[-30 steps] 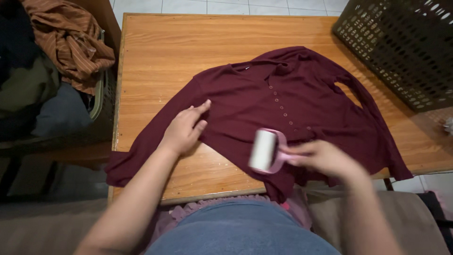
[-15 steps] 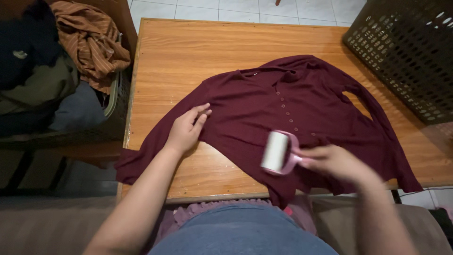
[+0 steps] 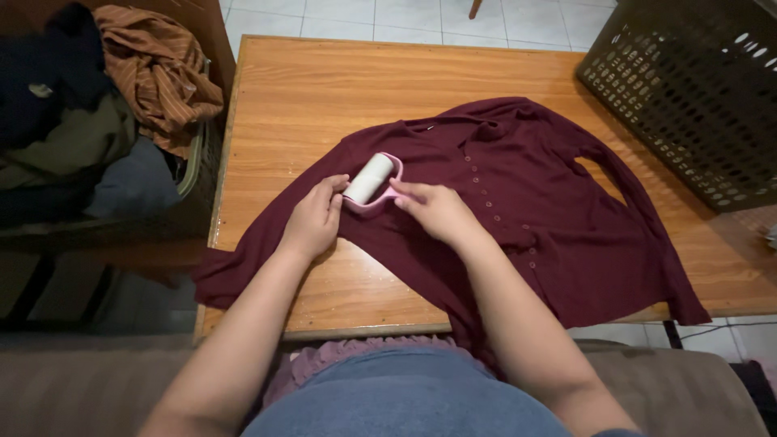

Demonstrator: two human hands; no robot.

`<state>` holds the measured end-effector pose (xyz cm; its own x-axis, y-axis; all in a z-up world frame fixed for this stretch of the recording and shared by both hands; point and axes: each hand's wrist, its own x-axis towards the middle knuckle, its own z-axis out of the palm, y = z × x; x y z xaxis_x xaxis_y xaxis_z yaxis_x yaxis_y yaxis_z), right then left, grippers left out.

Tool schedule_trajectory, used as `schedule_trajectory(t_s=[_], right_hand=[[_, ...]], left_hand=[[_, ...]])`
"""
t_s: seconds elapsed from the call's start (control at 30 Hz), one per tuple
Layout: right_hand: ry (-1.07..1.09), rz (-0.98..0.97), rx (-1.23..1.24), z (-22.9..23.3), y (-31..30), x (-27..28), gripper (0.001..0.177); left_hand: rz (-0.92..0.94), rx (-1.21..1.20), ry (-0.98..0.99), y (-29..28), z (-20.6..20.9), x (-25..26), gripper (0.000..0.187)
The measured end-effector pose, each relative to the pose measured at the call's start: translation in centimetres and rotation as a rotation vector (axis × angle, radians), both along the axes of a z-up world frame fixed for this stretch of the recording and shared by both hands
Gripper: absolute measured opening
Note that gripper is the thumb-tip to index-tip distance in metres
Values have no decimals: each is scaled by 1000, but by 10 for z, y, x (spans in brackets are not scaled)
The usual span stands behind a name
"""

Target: The person uses a pink lint roller to remove lint from a maroon long-sleeved shirt laid flat on a wooden table. After finishing the first shirt, the person switches to a brown striped shirt and continues rolling the surface to remove lint.

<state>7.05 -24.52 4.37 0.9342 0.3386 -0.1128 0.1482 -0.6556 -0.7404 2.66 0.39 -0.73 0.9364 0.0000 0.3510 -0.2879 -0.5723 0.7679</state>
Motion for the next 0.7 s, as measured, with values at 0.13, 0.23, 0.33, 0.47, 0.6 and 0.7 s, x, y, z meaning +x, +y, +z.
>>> schedule_trajectory(t_s=[0.13,0.23,0.33,0.47,0.6,0.7], right_hand=[[231,20,17,0,-33,6,44],[381,-115,-43,9,-121,-28,42],[528,-315,-67,24,-210,-80,44],[393,-498,-181,31,-271,-127,48],[199,-627,247,18,-268,-135,67],[167,-683,261,8,-250,-121,37]], left_hand=[[-35,158,15,2,8,1,39],[-144,411,4,1,11,5,48],[-193,531,148,4,13,18,57],[-115,751,90,13,18,50,64],[342,969,-229,-7,25,52,64],[69,614,-54,-59,16,2,54]])
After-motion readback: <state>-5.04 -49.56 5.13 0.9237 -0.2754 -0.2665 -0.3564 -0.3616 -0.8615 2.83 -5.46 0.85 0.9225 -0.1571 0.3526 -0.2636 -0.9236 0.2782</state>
